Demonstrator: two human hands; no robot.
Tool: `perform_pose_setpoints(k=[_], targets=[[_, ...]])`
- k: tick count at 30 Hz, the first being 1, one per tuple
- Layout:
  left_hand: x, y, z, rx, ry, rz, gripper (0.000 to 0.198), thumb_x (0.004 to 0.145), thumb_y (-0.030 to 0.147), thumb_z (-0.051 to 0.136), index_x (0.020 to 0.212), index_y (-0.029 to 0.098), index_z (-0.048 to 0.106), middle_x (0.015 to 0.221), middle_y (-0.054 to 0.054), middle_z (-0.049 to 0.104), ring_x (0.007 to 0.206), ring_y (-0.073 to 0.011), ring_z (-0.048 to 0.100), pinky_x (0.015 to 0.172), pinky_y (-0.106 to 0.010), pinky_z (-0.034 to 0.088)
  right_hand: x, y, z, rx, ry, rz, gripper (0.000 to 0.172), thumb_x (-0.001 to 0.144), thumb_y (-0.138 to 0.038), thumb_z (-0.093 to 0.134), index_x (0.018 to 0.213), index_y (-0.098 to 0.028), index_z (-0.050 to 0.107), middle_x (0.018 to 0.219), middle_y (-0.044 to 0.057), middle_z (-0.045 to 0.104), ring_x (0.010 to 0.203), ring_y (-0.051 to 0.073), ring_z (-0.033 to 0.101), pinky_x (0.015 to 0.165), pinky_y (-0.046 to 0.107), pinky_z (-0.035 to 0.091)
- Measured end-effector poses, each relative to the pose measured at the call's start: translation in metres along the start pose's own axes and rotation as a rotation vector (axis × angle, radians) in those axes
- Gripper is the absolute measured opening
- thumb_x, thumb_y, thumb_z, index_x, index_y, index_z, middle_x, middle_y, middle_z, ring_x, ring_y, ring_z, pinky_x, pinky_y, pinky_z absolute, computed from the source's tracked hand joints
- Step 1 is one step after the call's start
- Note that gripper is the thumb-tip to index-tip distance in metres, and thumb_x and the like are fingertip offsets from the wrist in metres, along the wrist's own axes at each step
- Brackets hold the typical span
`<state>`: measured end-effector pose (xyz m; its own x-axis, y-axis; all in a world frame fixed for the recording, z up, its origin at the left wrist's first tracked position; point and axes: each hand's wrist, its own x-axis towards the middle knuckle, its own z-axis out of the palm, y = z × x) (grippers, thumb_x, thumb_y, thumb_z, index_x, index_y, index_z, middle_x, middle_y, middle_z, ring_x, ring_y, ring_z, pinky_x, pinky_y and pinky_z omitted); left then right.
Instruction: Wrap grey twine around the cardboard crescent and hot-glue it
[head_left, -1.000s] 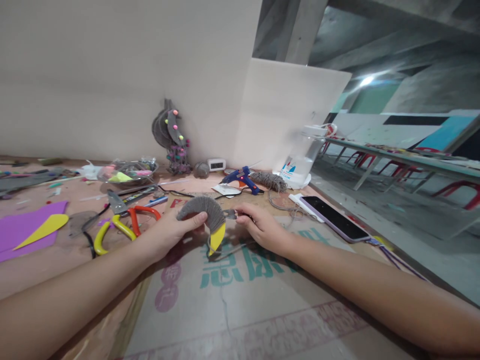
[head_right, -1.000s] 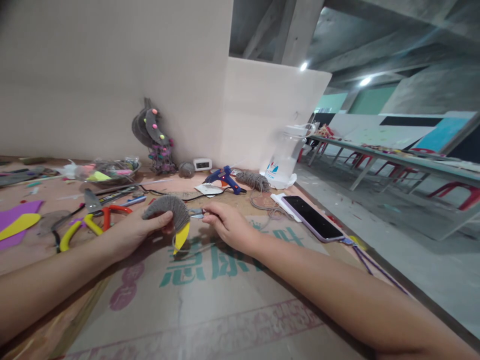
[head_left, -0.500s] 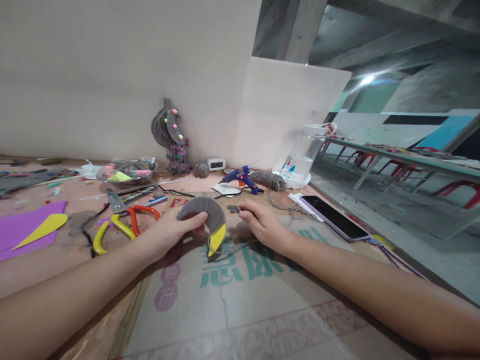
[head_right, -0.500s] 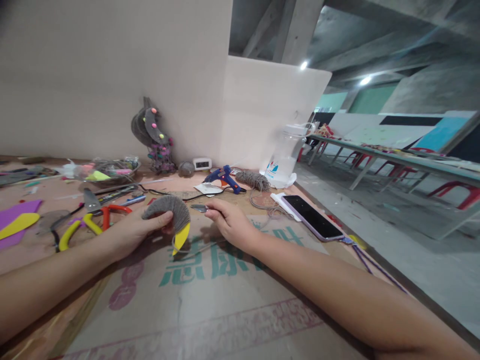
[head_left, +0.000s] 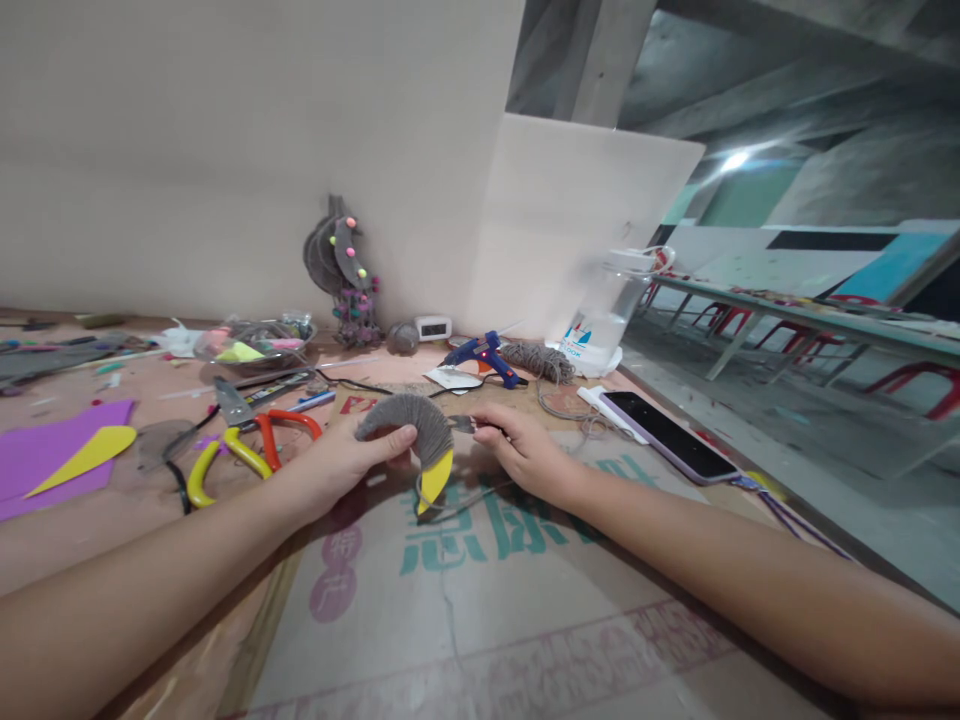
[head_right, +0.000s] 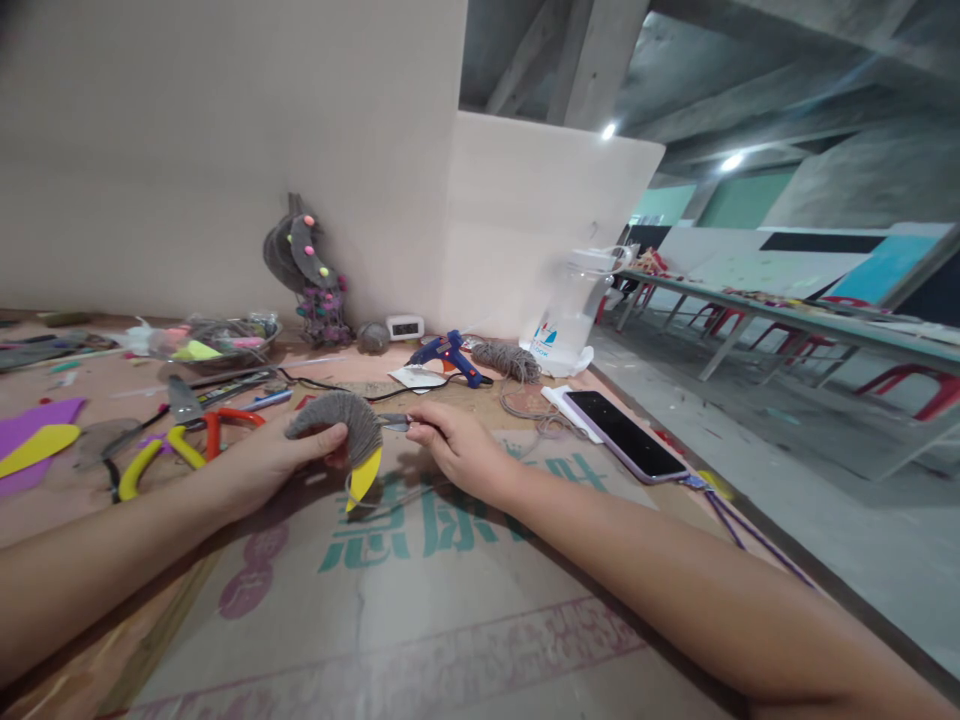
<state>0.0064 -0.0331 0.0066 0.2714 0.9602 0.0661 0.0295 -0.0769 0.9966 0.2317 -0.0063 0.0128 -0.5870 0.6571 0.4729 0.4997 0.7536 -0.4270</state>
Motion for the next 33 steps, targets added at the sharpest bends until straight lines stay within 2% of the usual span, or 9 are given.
perform_pose_setpoints(k=[6, 14, 19, 27, 33], targets=[[-0.0017, 0.0024, -0.0003, 0.033, -0.022, -0.002, 0.022, 0.073, 0.036, 0.062, 0.073, 0.015, 0.059, 0.066, 0.001, 0.056, 0.063, -0.0113, 0.049, 0.061, -0.022, 0.038, 0.0003, 0.0003, 0.0008, 0.010, 0.029, -0.037, 0.022, 0.089, -0.028, 0.039, 0.092, -0.015, 0.057, 0.082, 0.005, 0.061, 0.074, 0.015, 0.054, 0.068, 0.025, 0.042], [-0.0007, 0.0013, -0.0006, 0.058, -0.016, -0.011, 0.025, 0.073, 0.038, 0.061, 0.066, 0.014, 0.058, 0.063, 0.001, 0.057, 0.062, -0.0123, 0.050, 0.062, -0.023, 0.039, -0.0002, 0.0005, 0.0000, 0.018, 0.039, -0.010, 0.022, 0.089, -0.028, 0.039, 0.094, -0.016, 0.057, 0.083, 0.005, 0.062, 0.074, 0.015, 0.055, 0.068, 0.025, 0.042], [-0.0004, 0.0012, 0.0002, 0.033, -0.004, -0.010, 0.024, 0.073, 0.038, 0.061, 0.068, 0.015, 0.058, 0.064, 0.000, 0.057, 0.062, -0.0125, 0.050, 0.062, -0.024, 0.039, -0.0002, 0.0020, -0.0011, 0.012, 0.049, 0.014, 0.025, 0.090, -0.032, 0.036, 0.089, -0.016, 0.055, 0.077, 0.004, 0.059, 0.070, 0.014, 0.052, 0.063, 0.024, 0.040], [0.0014, -0.0043, -0.0024, 0.046, -0.003, -0.019, 0.028, 0.074, 0.041, 0.060, 0.069, 0.015, 0.054, 0.065, 0.001, 0.055, 0.061, -0.0114, 0.049, 0.060, -0.023, 0.039, 0.0005, 0.0032, 0.0002, 0.015, 0.033, 0.010, 0.021, 0.089, -0.029, 0.038, 0.091, -0.017, 0.054, 0.079, 0.004, 0.058, 0.072, 0.014, 0.053, 0.066, 0.024, 0.040], [0.0021, -0.0053, -0.0046, -0.038, -0.008, -0.005, 0.024, 0.072, 0.038, 0.064, 0.081, 0.017, 0.058, 0.067, 0.002, 0.056, 0.061, -0.0103, 0.050, 0.059, -0.022, 0.039, -0.0004, 0.0010, -0.0002, 0.011, 0.012, 0.011, 0.022, 0.090, -0.029, 0.037, 0.092, -0.016, 0.054, 0.083, 0.005, 0.060, 0.075, 0.015, 0.054, 0.068, 0.026, 0.041]])
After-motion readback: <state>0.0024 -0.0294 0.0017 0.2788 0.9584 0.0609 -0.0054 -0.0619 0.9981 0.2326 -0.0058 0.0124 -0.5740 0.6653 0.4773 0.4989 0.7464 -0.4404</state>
